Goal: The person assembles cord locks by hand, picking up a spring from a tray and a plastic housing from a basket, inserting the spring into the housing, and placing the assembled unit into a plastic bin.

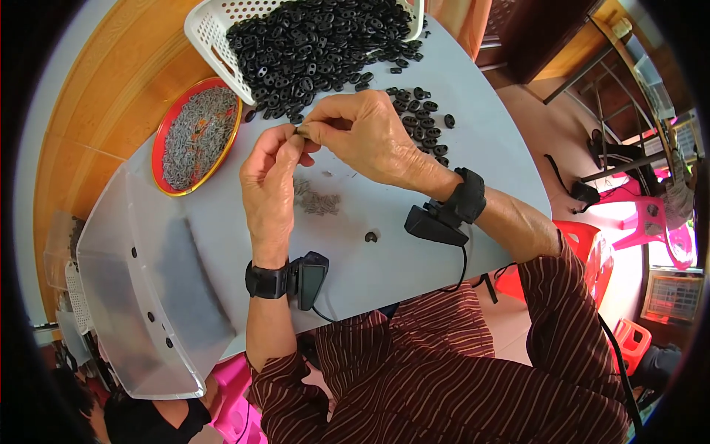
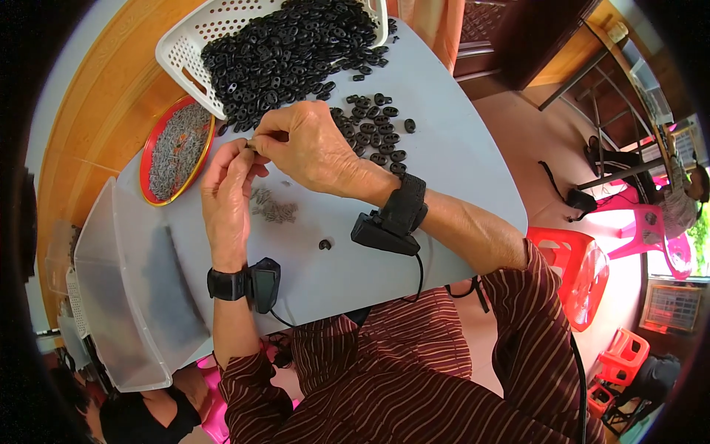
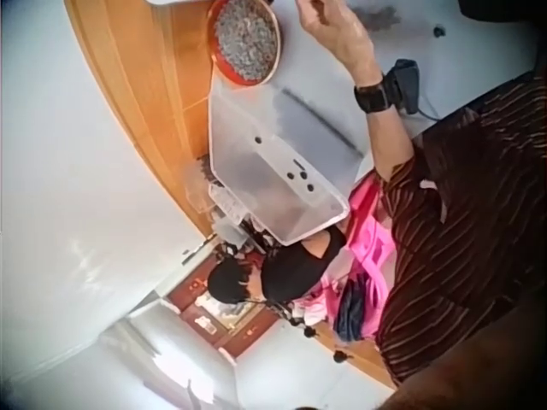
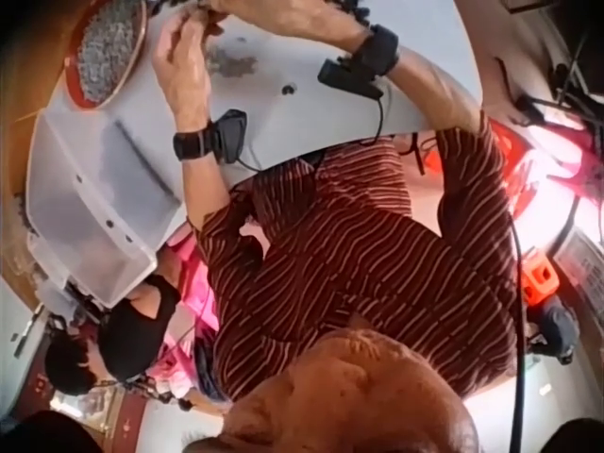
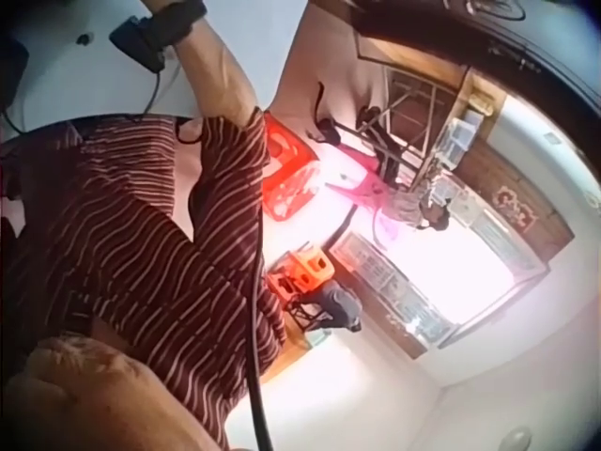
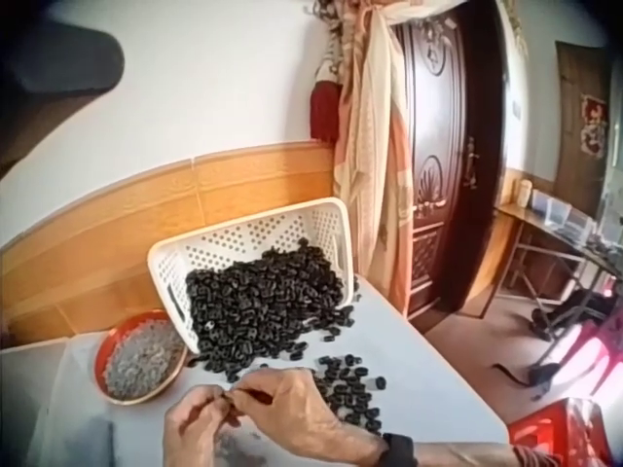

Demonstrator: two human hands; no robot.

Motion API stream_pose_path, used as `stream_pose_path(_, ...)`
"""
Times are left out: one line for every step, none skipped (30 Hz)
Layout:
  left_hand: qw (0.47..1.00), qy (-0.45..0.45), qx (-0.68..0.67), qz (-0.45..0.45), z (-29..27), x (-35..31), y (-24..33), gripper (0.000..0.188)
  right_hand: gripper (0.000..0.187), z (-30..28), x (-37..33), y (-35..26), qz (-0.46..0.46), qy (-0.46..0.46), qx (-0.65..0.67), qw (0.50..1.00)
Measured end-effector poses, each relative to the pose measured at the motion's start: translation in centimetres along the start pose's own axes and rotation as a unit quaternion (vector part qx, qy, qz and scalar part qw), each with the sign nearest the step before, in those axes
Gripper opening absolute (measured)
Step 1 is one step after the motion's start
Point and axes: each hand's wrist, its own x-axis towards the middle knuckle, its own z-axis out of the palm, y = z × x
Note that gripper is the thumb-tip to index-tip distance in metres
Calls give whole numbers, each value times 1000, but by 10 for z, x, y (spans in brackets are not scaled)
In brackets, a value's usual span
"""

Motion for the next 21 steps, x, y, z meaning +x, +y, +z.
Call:
stream_pose_path(1000, 3, 4, 7, -1, 1, 2, 21, 10, 1, 0, -3, -1, -3, 1, 1000)
stream_pose_path(1000, 6, 8, 15, -3, 1, 3, 19, 11, 1, 1, -7, 4, -10, 1, 1000)
stream_pose_path(1000, 9, 8, 16, -4, 2, 3, 19, 11, 1, 1, -11, 8, -17, 1, 1000)
stream_pose_path(1000, 14, -2, 25, -5, 2, 4, 18, 11, 2, 1, -12, 5, -20, 2, 1000)
stream_pose_path(999, 20, -12, 33, -7, 2, 5, 17, 11, 3, 1, -13, 5, -24, -11, 1000)
stream_pose_path(999, 21, -12, 34, -7, 3, 6, 17, 10, 4, 1, -12, 7, -27, -25, 999)
stream_pose_path(997, 68, -7, 29, -8, 4, 7, 16, 10, 6, 1, -6, 6, -28, -24, 999)
stream_pose_path(993, 115, -2, 25, -9, 4, 9, 16, 9, 9, 3, 4, -28, -44, -46, 998)
stream_pose_path(993, 115, -3, 25, -10, 5, 11, 16, 9, 11, 3, 10, -60, -58, -68, 994)
stream_pose_path(991, 128, -14, 34, -13, 7, 12, 16, 9, 14, 2, 16, -61, -59, -69, 994)
stream_pose_path(989, 141, -24, 43, -15, 7, 14, 16, 8, 18, 1, 21, -100, -94, -113, 984)
stream_pose_path(988, 146, -34, 49, -15, 8, 16, 16, 8, 21, 2, 22, -139, -128, -158, 969)
stream_pose_path(987, 146, -36, 50, -16, 8, 16, 16, 8, 24, 3, 23, -140, -129, -159, 969)
stream_pose_path(987, 141, -44, 54, -16, 8, 16, 16, 9, 27, 3, 24, -136, -148, -194, 960)
stream_pose_path(987, 139, -50, 59, -17, 8, 17, 16, 9, 31, 5, 23, -133, -168, -227, 950)
stream_pose_path(987, 141, -49, 61, -17, 7, 17, 16, 9, 33, 8, 22, -135, -169, -226, 950)
stream_pose_path(987, 140, -50, 59, -16, 7, 17, 16, 9, 34, 11, 22, -134, -170, -226, 950)
stream_pose_path(987, 140, -49, 58, -18, 6, 17, 15, 9, 37, 14, 20, -132, -172, -225, 950)
stream_pose_path(987, 143, -48, 59, -20, 6, 17, 15, 9, 41, 16, 18, -135, -174, -223, 950)
stream_pose_path(987, 141, -46, 58, -22, 6, 17, 15, 7, 47, 18, 17, -125, -202, -257, 937)
stream_pose_path(988, 137, -47, 56, -22, 7, 17, 15, 6, 49, 19, 15, -113, -227, -293, 922)
